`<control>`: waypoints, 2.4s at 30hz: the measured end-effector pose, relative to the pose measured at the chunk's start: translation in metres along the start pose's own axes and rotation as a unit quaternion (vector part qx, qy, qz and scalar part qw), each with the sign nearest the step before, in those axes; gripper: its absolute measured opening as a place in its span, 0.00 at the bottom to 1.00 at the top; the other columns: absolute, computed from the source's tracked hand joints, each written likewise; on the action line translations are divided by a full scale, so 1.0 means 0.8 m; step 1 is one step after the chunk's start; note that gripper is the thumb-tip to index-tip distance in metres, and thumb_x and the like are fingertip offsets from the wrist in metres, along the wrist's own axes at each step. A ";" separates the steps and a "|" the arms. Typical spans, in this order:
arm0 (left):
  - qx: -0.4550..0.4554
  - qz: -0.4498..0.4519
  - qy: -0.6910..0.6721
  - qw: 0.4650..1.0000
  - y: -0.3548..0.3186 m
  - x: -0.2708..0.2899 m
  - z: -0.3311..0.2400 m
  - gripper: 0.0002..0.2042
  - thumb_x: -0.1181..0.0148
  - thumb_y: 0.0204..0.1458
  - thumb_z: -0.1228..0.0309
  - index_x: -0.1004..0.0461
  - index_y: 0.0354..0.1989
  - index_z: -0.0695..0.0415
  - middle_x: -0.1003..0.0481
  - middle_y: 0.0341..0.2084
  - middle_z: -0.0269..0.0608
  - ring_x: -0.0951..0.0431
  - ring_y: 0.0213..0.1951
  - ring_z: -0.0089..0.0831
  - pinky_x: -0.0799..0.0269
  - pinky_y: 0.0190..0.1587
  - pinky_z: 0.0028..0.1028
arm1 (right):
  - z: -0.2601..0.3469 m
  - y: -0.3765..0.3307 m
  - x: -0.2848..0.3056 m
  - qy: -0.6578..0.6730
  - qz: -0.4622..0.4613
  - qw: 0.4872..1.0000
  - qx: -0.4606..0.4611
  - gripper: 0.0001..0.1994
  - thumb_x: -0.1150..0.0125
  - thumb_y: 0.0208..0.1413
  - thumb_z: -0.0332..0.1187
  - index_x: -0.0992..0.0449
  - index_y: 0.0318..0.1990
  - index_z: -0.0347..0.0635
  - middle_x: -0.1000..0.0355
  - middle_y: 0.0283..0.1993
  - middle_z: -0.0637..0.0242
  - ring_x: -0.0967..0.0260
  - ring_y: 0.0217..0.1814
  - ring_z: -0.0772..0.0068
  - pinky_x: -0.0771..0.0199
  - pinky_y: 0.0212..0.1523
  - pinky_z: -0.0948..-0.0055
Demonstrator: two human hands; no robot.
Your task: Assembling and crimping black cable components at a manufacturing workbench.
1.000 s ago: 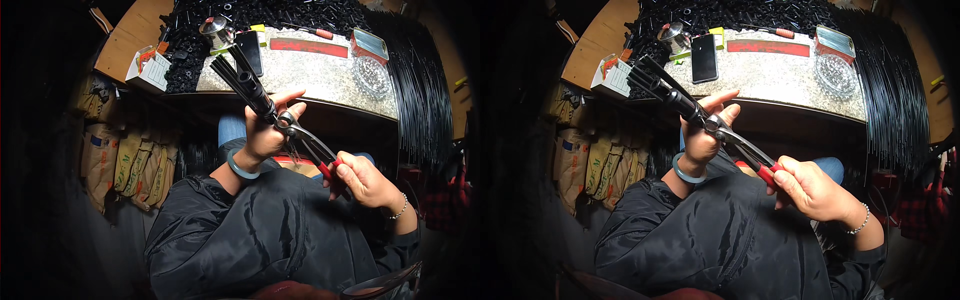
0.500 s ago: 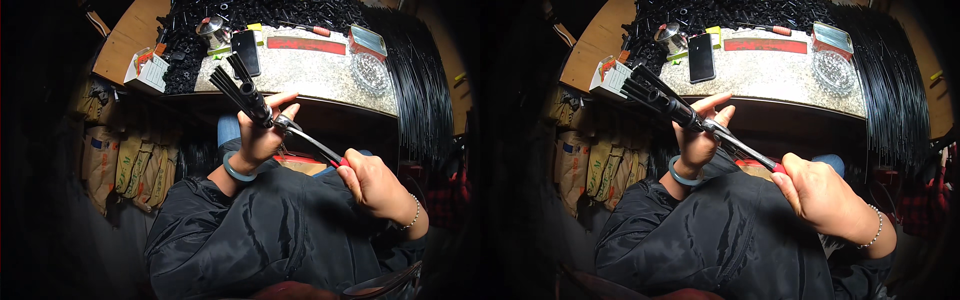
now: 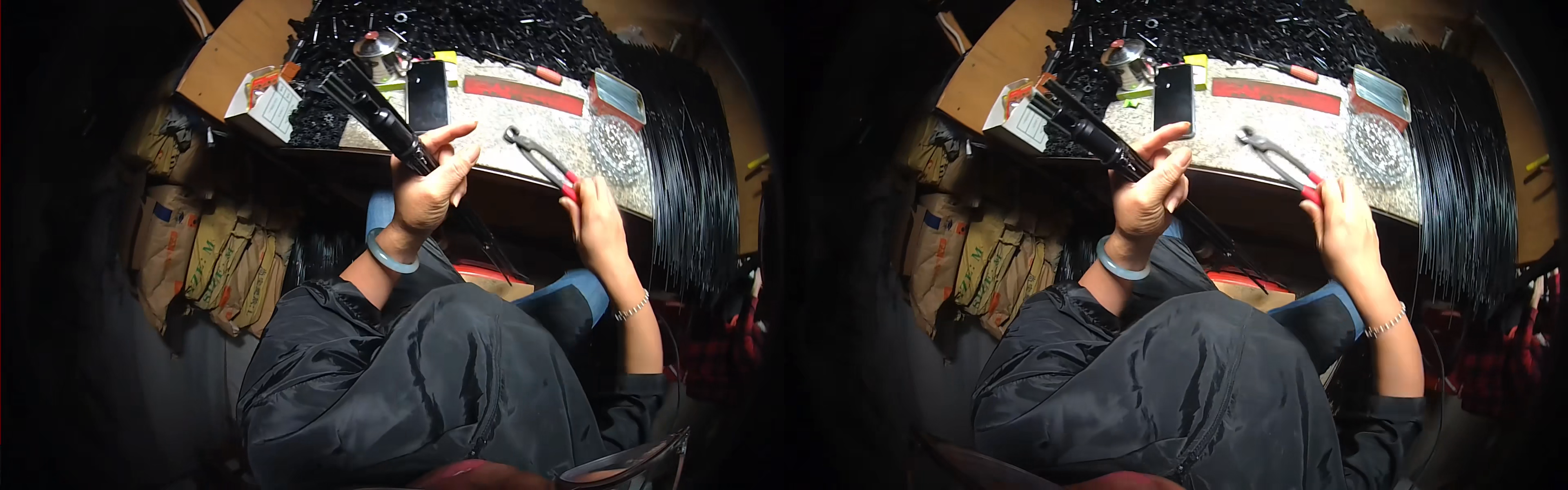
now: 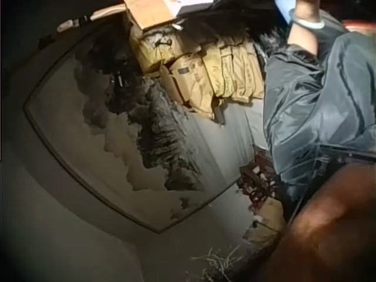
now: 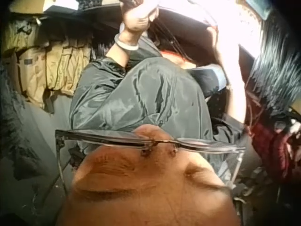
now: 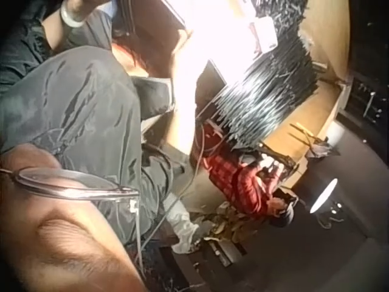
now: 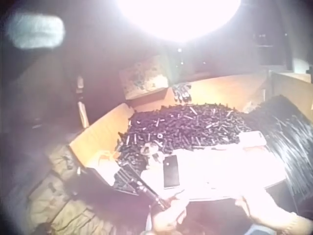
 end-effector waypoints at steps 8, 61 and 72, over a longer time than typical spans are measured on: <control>0.003 -0.006 0.087 0.996 -0.023 -0.012 -0.010 0.11 0.50 0.56 0.78 0.29 0.46 0.68 0.33 0.19 0.31 0.37 0.14 0.15 0.43 0.16 0.16 | -0.013 0.032 -0.057 -0.166 -0.188 0.966 0.058 0.06 0.43 0.47 0.29 0.28 0.34 0.42 0.33 0.39 0.58 0.36 0.40 0.58 0.37 0.41 0.62; -0.038 -0.096 0.605 0.790 0.144 0.115 0.108 0.41 0.35 0.41 0.55 0.45 0.58 0.69 0.35 0.48 0.60 0.34 0.51 0.52 0.35 0.53 0.41 | 0.079 0.012 0.059 0.754 -0.038 0.656 -0.010 0.18 0.39 0.52 0.48 0.40 0.33 0.47 0.41 0.36 0.63 0.41 0.40 0.66 0.31 0.42 0.59; 0.061 -0.228 0.655 0.717 0.172 0.063 0.132 0.43 0.33 0.35 0.60 0.51 0.58 0.62 0.39 0.46 0.59 0.36 0.49 0.51 0.38 0.52 0.43 | 0.066 0.000 0.060 0.753 -0.046 0.657 -0.011 0.17 0.41 0.53 0.48 0.39 0.37 0.48 0.40 0.42 0.63 0.42 0.43 0.65 0.32 0.45 0.58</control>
Point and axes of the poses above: each hand's wrist, its own y-axis towards the middle knuckle, its own x-axis out of the back of the hand, z = x × y, the point moved 1 cm from there along y, towards the middle knuckle
